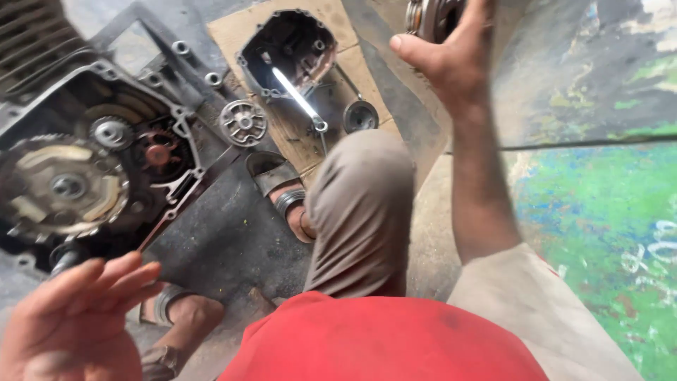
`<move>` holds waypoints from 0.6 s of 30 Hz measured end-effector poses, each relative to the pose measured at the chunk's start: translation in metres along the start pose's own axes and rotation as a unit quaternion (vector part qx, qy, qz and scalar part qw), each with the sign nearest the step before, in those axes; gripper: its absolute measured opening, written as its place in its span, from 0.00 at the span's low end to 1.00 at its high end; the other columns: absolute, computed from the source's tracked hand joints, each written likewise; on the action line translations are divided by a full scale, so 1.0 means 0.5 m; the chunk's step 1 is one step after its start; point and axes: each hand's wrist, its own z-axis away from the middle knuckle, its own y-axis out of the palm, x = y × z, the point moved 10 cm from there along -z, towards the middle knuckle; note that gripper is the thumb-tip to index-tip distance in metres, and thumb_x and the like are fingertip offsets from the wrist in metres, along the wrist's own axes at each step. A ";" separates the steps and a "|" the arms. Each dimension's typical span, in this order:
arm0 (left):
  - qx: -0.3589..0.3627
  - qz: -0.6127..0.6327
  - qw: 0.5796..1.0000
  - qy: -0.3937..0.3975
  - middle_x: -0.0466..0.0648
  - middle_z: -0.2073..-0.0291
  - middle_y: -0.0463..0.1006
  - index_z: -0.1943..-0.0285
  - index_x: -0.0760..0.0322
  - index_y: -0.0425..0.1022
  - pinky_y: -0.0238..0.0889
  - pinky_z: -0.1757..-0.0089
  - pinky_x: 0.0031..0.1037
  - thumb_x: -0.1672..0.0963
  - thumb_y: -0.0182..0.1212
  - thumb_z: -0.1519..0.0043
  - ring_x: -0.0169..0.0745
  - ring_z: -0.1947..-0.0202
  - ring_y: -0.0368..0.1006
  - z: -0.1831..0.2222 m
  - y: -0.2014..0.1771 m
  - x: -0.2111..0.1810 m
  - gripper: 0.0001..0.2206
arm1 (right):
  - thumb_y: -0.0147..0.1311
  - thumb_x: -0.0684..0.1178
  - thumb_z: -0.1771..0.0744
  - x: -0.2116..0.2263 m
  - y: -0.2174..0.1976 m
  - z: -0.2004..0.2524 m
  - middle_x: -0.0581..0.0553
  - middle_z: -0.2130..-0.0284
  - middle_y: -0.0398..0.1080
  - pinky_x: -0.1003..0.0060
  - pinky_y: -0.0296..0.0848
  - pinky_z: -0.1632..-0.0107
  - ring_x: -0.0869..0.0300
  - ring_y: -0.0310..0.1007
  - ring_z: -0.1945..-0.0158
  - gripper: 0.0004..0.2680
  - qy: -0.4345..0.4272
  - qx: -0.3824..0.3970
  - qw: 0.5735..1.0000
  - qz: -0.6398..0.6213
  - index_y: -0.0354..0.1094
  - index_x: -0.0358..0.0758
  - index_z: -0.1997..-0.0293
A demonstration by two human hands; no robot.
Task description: The person disassembles a motorcycle engine by removing the clutch plates and hub, then reassembles the unit by aligning the components and fitting them back into the casing.
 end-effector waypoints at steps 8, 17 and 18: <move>0.060 -0.121 0.990 -0.042 0.70 0.33 0.65 0.24 0.66 0.57 0.68 0.39 0.56 0.51 0.52 0.30 0.66 0.34 0.68 0.010 -0.225 0.086 0.26 | 0.75 0.56 0.48 -0.615 0.202 0.194 0.34 0.40 0.59 0.50 0.70 0.36 0.44 0.64 0.37 0.44 0.295 -0.068 0.952 0.052 0.47 0.43 0.27; 0.129 -0.071 0.986 -0.075 0.69 0.28 0.63 0.21 0.62 0.58 0.63 0.36 0.61 0.52 0.47 0.27 0.68 0.30 0.64 0.021 -0.365 0.120 0.24 | 0.77 0.56 0.48 -0.691 0.340 0.264 0.33 0.39 0.56 0.40 0.65 0.36 0.35 0.58 0.36 0.45 0.311 0.041 0.920 0.235 0.44 0.51 0.26; 0.177 -0.007 0.975 -0.134 0.71 0.26 0.61 0.21 0.64 0.57 0.61 0.35 0.67 0.53 0.46 0.25 0.72 0.28 0.62 0.033 -0.395 0.144 0.23 | 0.76 0.55 0.47 -0.688 0.347 0.270 0.34 0.38 0.56 0.40 0.67 0.36 0.35 0.58 0.36 0.45 0.321 0.051 0.915 0.239 0.44 0.53 0.25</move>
